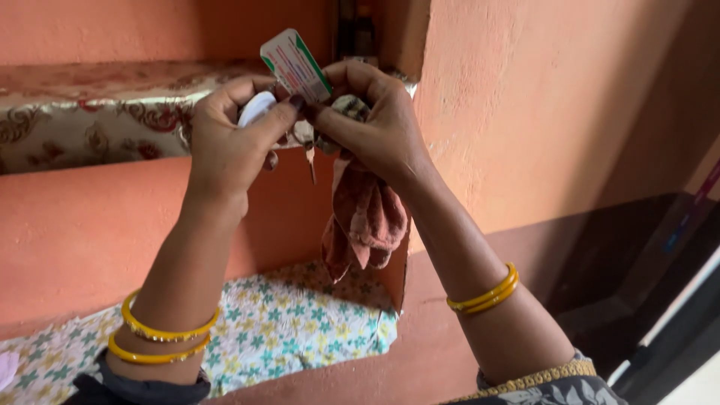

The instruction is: Cleaning and scrubbing a large decorative floral sheet on the floor using a rag.

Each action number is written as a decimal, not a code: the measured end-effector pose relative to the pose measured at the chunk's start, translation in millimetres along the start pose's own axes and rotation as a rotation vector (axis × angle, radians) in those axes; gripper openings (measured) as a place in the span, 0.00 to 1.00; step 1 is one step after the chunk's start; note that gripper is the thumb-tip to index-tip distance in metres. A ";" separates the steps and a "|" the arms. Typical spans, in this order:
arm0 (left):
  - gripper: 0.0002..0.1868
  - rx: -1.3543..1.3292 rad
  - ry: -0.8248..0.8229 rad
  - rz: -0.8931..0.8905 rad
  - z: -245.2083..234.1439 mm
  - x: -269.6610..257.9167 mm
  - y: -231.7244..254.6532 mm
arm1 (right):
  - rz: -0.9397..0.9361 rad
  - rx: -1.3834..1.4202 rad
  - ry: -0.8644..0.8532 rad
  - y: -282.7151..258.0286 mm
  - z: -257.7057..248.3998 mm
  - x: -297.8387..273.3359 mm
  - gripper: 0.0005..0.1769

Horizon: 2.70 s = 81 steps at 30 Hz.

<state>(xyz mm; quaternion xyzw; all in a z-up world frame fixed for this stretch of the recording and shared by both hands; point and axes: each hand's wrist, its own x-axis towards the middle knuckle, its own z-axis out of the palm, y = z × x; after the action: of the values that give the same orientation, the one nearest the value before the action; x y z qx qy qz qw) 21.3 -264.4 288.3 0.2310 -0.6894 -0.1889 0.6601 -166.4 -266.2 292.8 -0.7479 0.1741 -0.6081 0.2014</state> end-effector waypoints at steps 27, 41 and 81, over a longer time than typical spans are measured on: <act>0.07 0.284 -0.035 -0.229 33.6 200.6 -133.9 | 0.145 -1.044 0.291 139.7 -62.9 175.8 0.16; 0.12 -0.118 0.060 -0.389 19.8 195.7 -117.2 | 0.023 -1.481 0.287 184.3 -67.8 207.2 0.07; 0.14 -0.411 0.332 -0.171 0.1 219.8 -170.4 | 0.001 -0.626 0.378 130.7 -16.0 185.7 0.20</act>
<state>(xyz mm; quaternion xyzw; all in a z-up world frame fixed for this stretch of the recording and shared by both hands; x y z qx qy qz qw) 28.2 -529.3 372.7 0.1776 -0.4969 -0.3392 0.7788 -147.0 -473.6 384.5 -0.6477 0.3862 -0.6527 -0.0726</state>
